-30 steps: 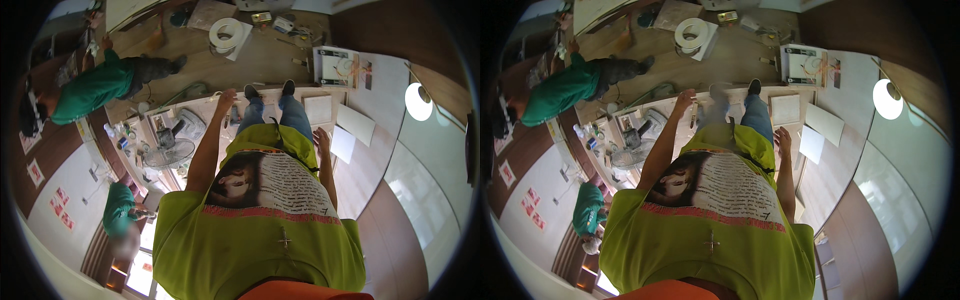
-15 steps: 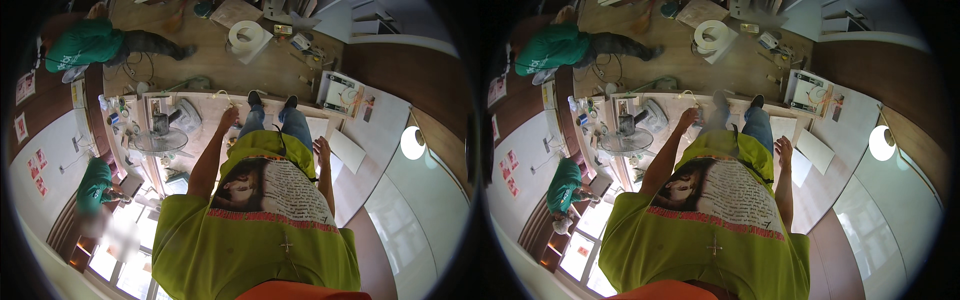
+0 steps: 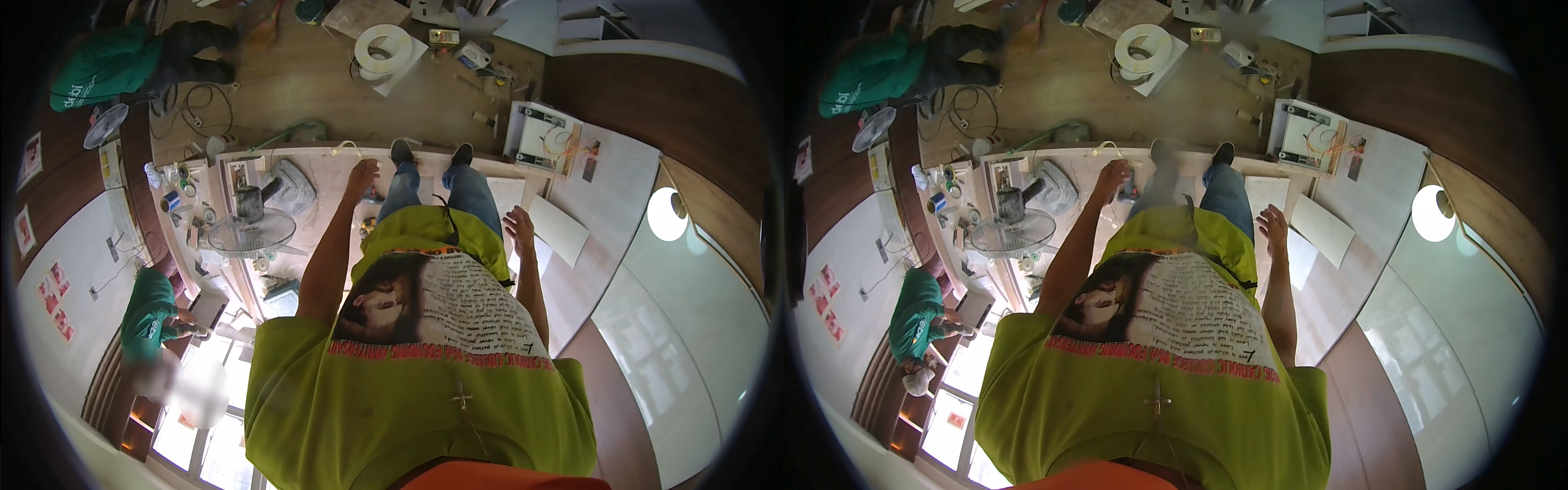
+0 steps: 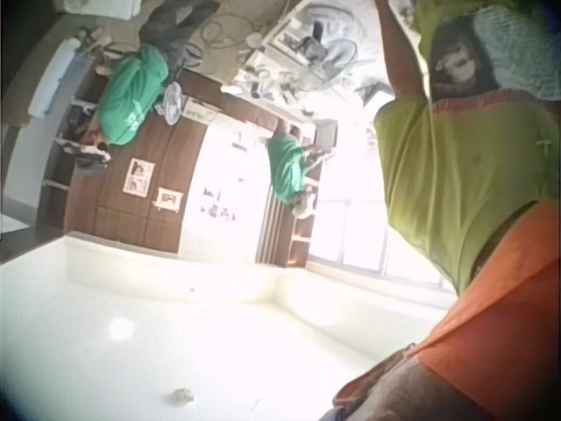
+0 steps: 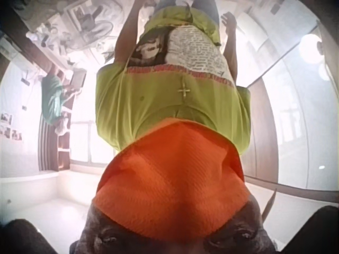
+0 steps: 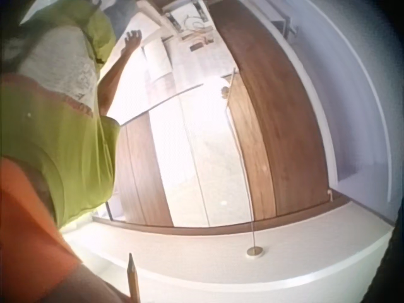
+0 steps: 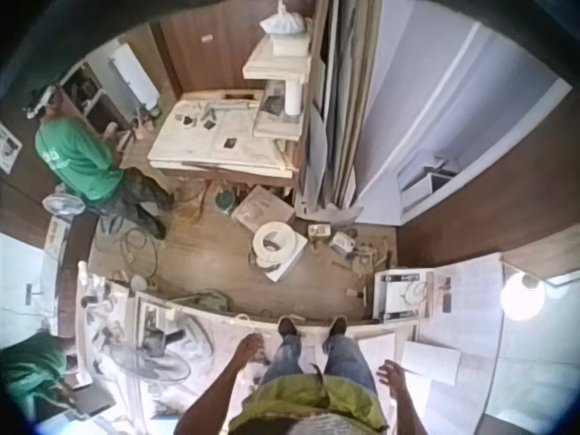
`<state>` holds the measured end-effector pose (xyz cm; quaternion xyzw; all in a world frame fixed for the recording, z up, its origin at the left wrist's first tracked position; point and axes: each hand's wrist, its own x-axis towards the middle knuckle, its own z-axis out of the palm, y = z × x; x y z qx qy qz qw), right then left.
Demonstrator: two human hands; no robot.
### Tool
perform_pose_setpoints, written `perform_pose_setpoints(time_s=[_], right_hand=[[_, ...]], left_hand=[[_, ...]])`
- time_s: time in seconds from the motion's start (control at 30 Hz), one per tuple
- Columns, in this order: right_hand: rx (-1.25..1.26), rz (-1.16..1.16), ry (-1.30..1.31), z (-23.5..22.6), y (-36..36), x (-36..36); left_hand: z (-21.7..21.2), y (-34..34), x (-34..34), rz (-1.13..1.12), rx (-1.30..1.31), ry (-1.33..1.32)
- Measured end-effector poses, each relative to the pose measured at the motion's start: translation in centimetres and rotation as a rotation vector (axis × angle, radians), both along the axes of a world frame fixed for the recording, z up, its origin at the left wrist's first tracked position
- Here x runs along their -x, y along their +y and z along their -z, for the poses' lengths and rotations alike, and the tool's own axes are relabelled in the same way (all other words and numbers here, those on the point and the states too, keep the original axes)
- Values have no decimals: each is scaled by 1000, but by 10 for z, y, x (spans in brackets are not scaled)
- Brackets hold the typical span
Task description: The person handles white cabinet panels and wooden frames, repeatedly lifting, positioning, and aligning them on a workbench. They move panels between the bench and floor, check fit against a frame, and adjust placement while another worker is present in the background.
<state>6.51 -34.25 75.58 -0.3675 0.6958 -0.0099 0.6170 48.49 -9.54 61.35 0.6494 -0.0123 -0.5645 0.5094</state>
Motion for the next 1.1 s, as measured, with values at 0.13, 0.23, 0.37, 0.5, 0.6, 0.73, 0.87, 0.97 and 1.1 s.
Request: perform_pose_setpoints(time_s=[0.13,0.23,0.37,0.5,0.6,0.73,0.87,0.97,1.1], right_hand=[[34,-221,11,-8,3,-31],[64,-675,16,15,4,-43],[172,-930,126,4,-8,-63],[119,-1083,112,-18,1,-85],[155,-1166,167,-25,-2,-96],[171,-1183,180,-22,-1,-101],[268,-806,72,0,2,-72],[171,-263,-24,12,9,-41],[118,-256,165,32,30,27]], left_hand=[[-25,-8,1,-8,-44,-62],[-35,-8,-1,-1,-64,-40],[-32,2,-2,35,-109,45],[-50,4,26,303,86,82],[-29,17,65,421,249,561],[-69,-6,52,853,327,27],[-84,1,52,555,193,282],[-84,20,43,339,11,131],[-73,71,34,140,-289,188]])
